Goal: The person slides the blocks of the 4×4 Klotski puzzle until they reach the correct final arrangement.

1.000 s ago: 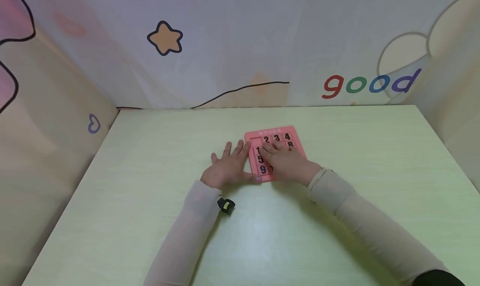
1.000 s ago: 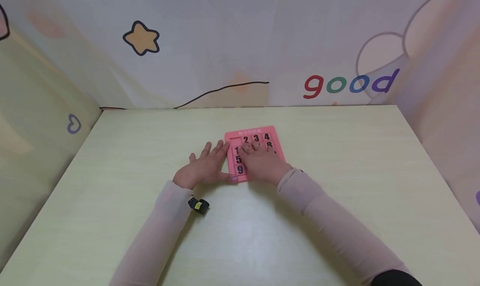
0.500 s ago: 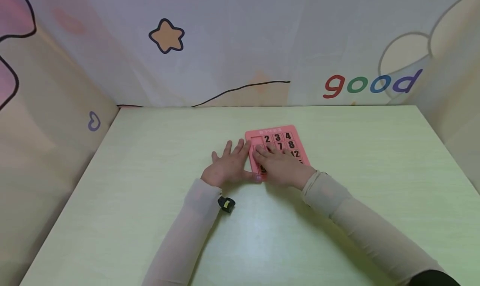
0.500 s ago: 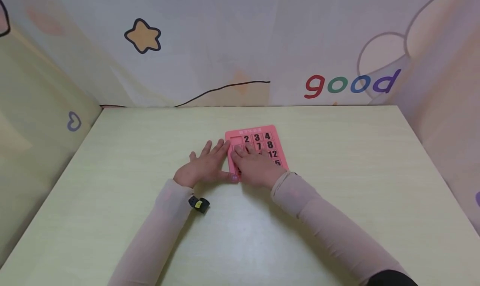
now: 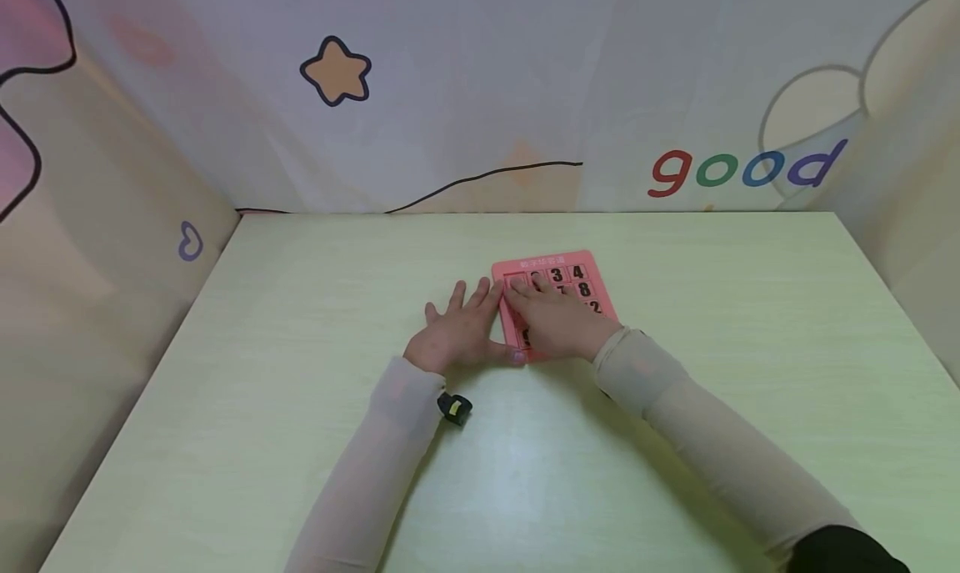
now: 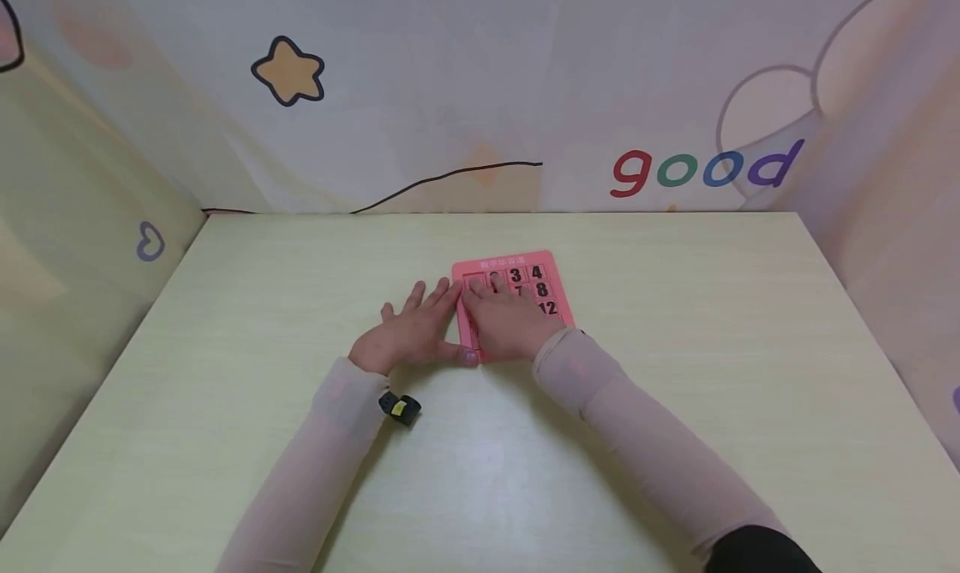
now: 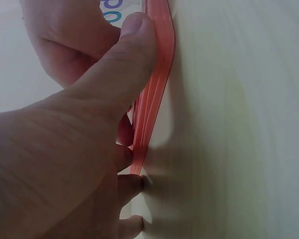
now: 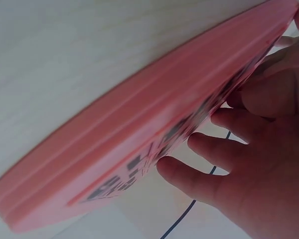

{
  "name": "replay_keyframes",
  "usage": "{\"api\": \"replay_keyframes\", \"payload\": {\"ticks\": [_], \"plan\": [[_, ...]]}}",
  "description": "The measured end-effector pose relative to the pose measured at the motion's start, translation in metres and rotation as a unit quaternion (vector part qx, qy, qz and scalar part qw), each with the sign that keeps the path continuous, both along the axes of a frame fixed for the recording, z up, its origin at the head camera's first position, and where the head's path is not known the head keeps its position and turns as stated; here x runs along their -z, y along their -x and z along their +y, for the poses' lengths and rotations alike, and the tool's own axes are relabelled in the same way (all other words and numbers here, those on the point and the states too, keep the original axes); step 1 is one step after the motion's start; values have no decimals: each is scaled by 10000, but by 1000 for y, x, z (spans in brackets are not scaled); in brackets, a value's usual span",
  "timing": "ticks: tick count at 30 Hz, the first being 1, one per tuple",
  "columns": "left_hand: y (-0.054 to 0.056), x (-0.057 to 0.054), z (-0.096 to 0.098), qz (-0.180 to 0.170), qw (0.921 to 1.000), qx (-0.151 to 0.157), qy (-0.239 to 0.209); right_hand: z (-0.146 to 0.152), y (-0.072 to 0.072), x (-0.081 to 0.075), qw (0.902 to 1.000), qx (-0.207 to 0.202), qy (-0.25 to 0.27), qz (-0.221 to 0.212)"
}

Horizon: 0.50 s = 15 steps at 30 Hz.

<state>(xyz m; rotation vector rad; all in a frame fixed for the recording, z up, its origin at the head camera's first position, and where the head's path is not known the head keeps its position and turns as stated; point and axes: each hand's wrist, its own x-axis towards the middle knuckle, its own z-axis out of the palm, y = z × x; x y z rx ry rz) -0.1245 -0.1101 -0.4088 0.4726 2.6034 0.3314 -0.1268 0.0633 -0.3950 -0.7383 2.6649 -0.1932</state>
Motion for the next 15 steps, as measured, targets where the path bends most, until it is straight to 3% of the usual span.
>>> {"api": "replay_keyframes", "payload": {"ticks": [15], "plan": [[0, -2, 0, -59, 10000, -23, -57, 2, 5, 0, 9999, 96, 28, -29]]}}
